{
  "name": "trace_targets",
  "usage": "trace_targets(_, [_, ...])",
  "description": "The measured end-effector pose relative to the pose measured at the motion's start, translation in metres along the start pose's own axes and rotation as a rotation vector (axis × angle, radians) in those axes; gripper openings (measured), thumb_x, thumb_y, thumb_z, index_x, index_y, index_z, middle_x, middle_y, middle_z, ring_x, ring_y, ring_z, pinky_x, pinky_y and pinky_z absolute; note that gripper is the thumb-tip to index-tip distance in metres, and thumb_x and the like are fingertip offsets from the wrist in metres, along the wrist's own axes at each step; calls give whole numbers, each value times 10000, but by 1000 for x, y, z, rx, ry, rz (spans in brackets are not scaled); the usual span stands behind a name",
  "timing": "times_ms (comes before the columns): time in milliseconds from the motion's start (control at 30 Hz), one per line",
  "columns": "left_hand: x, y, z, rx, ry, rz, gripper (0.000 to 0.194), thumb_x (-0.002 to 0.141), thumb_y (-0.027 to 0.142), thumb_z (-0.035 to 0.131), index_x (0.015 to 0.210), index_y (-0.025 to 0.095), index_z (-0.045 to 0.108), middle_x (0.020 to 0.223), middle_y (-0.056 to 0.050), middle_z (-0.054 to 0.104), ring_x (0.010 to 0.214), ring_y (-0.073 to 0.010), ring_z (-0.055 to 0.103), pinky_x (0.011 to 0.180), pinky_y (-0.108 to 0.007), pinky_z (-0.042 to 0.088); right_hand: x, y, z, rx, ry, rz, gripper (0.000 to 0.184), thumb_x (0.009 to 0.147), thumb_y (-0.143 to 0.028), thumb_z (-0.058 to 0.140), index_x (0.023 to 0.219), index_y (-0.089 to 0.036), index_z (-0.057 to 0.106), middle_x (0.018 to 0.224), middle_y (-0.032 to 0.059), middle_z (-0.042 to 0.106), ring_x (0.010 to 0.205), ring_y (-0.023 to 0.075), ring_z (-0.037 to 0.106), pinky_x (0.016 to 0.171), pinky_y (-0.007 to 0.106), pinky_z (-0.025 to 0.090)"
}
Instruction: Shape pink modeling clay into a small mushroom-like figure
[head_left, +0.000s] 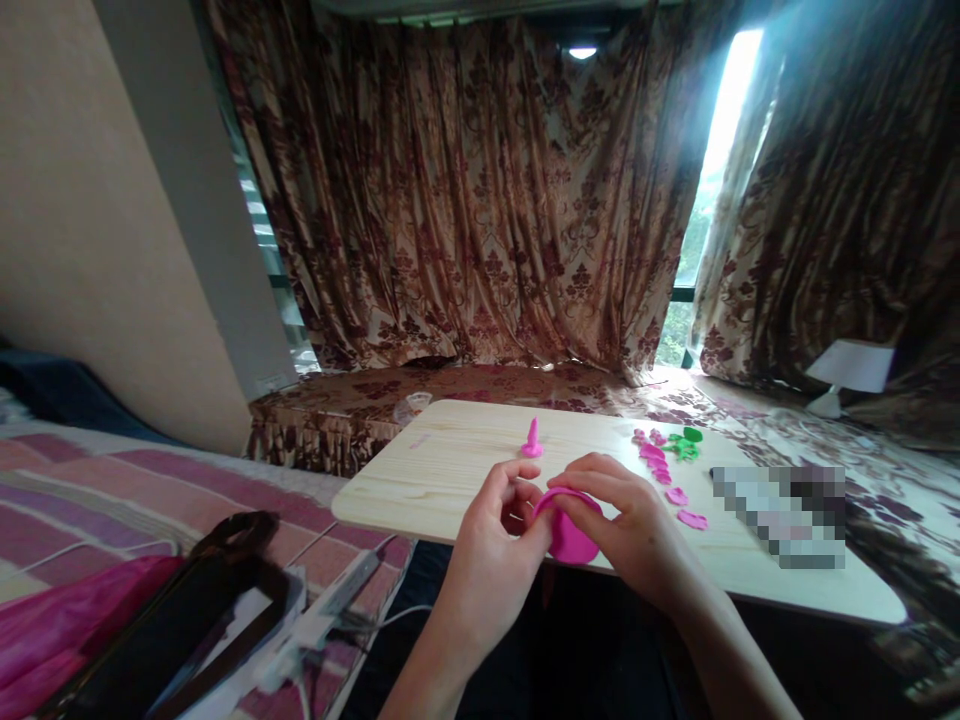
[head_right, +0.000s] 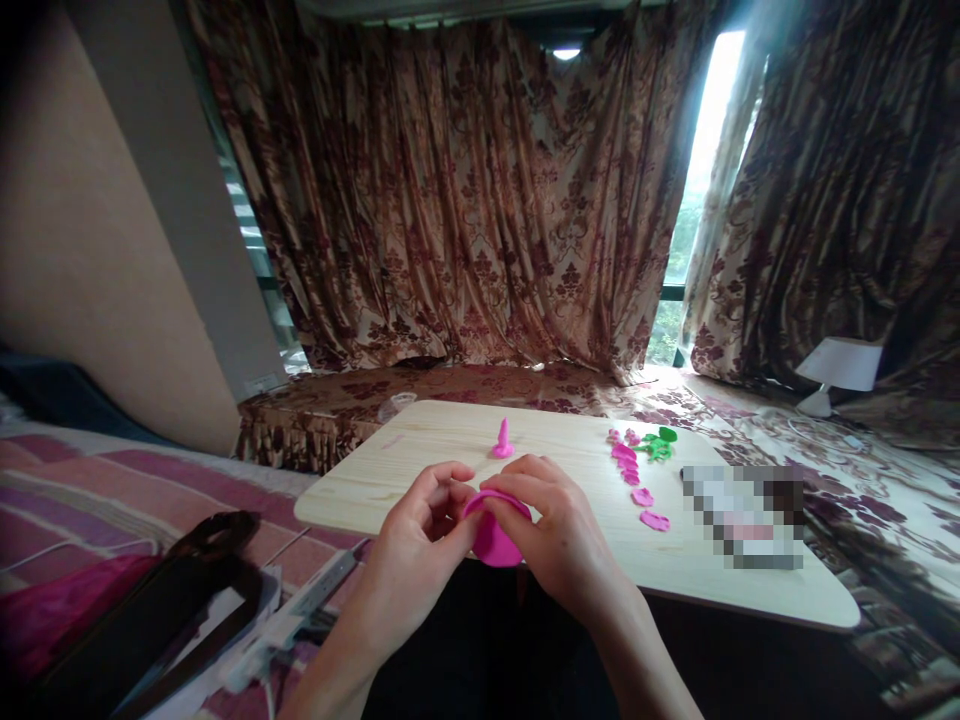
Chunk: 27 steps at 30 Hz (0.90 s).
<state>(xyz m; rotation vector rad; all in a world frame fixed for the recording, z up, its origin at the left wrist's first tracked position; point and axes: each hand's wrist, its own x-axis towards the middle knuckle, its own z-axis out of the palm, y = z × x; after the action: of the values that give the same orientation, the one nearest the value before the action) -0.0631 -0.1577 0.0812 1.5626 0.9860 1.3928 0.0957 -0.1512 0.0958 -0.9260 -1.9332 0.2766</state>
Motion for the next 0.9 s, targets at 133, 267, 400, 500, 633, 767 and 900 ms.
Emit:
trace_targets(133, [3, -4, -2, 8, 48, 24, 321, 812, 238, 592, 1119, 229, 497, 822, 16, 602, 689, -115, 588, 625, -223, 466, -5, 5, 0, -20, 91, 51, 344, 789, -214, 678, 1126, -247, 617, 939, 23, 636, 867, 174, 598, 792, 311, 483])
trace_targets(267, [4, -4, -1, 91, 6, 19, 305, 817, 244, 588, 1120, 222, 557, 863, -3, 632, 716, -130, 601, 638, -235, 479, -5, 5, -2, -41, 135, 6, 116, 841, -195, 613, 938, -222, 671, 878, 28, 637, 841, 169, 596, 747, 300, 485])
trace_targets(400, [4, -6, 0, 184, -21, 79, 170, 830, 205, 565, 974, 210, 654, 922, -16, 663, 815, -152, 625, 703, -244, 485, -3, 1, 0, -59, 148, -71, 164, 834, -175, 619, 981, -228, 668, 895, 31, 629, 873, 174, 583, 770, 307, 479])
trace_targets(500, [5, -10, 1, 109, 48, 96, 151, 838, 175, 546, 953, 210, 638, 923, -6, 670, 828, -149, 637, 736, -246, 495, -4, 3, 4, -54, 174, -29, 397, 778, -169, 679, 1159, -232, 586, 933, 29, 619, 864, 175, 574, 774, 312, 481])
trace_targets(633, [6, -13, 7, 16, 94, 132, 122, 822, 173, 579, 938, 207, 598, 884, 12, 660, 814, -139, 643, 768, -249, 504, -7, 8, 13, -18, 206, -16, 214, 799, -94, 613, 980, -208, 625, 871, 17, 612, 774, 148, 563, 683, 279, 477])
trace_targets(767, [8, -15, 10, 161, 128, 262, 267, 813, 109, 570, 1054, 218, 609, 1024, -18, 640, 948, -154, 610, 820, -257, 485, -8, 10, 24, -50, 474, -101, 200, 785, -25, 585, 907, -181, 611, 847, 25, 597, 791, 148, 566, 693, 276, 468])
trace_targets(900, [9, -15, 7, 303, 145, 410, 341, 828, 71, 541, 1127, 215, 616, 1043, -40, 621, 1012, -169, 576, 897, -290, 450, -9, 13, 30, -67, 537, -166, 269, 750, 19, 590, 937, -173, 605, 871, 37, 591, 833, 159, 566, 723, 286, 473])
